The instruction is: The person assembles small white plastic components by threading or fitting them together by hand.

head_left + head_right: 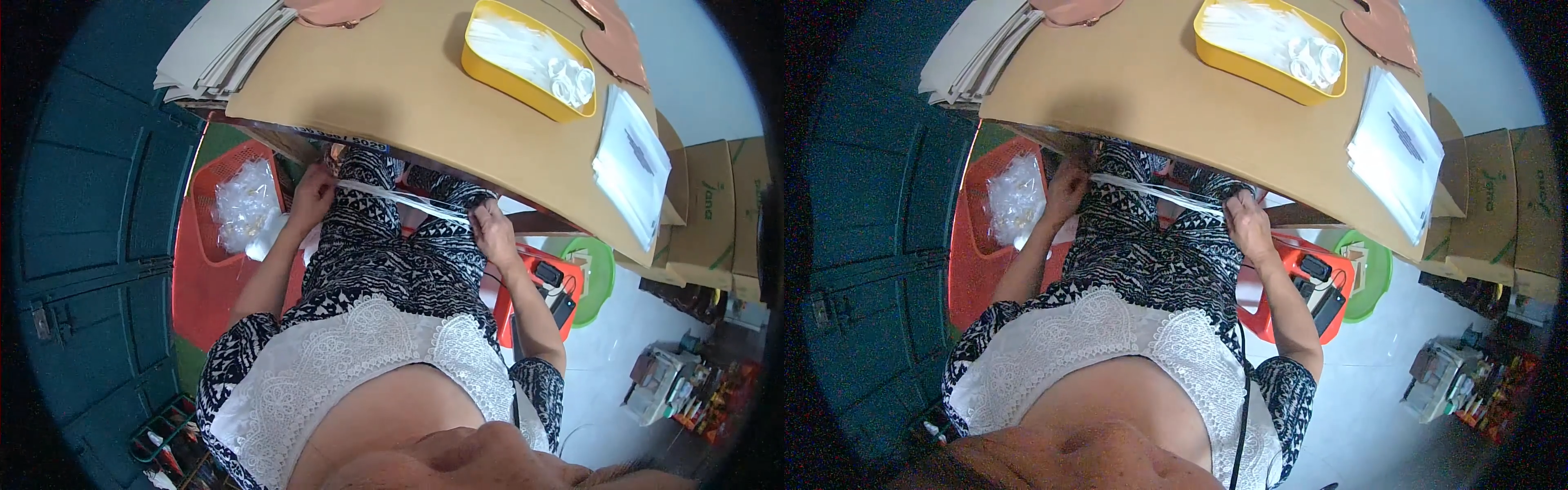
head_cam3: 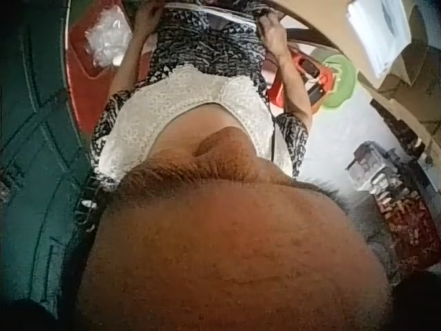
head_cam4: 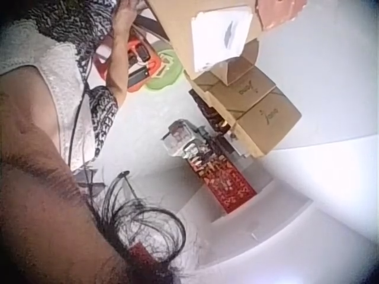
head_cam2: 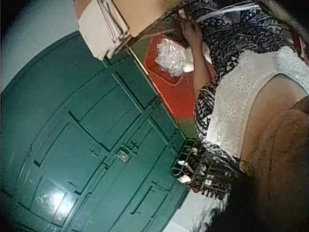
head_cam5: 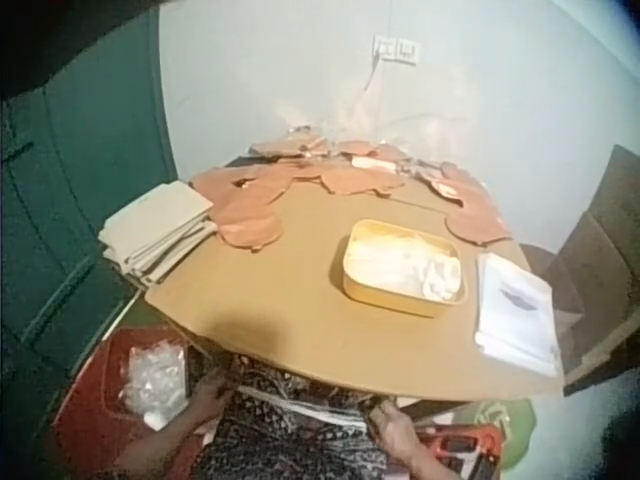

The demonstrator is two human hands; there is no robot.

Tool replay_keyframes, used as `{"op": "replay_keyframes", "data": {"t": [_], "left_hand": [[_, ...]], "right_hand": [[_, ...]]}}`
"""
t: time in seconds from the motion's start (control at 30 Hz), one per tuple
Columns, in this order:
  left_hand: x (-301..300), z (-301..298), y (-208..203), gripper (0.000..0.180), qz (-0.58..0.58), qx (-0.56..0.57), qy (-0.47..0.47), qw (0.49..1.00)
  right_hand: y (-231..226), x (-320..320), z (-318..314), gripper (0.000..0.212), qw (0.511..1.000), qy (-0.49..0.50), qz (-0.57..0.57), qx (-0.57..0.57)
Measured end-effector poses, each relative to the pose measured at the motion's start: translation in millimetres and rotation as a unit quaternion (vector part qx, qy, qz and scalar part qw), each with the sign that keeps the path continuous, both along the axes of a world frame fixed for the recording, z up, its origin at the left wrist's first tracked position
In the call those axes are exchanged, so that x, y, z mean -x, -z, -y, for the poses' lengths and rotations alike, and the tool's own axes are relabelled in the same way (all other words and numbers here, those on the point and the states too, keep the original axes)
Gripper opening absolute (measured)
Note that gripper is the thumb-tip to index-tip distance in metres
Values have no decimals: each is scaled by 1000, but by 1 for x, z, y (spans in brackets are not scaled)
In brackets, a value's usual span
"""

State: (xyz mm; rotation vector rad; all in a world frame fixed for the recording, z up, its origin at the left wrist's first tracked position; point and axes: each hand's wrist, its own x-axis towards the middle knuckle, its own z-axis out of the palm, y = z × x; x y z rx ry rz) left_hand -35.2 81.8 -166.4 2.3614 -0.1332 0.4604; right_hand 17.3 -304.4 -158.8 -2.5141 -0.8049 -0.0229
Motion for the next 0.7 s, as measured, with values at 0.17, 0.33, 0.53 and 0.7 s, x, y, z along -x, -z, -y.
{"op": "replay_keyframes", "data": {"t": [0.17, 0.33, 0.53, 0.7], "left_hand": [[19, 4, -4, 6, -21, 80, 22, 996], [21, -26, -2, 12, -206, -35, 164, 964], [-27, 11, -35, 24, -356, -155, 75, 918], [-63, 79, -17, 21, -172, -80, 232, 954]], "right_hand": [[-1, 2, 1, 12, 1000, -2, -1, -6], [-5, 6, 0, 12, 1000, -16, 16, -18], [-8, 9, 3, 12, 999, -10, 8, -30], [-6, 9, 1, 12, 999, -10, 14, -43]]}}
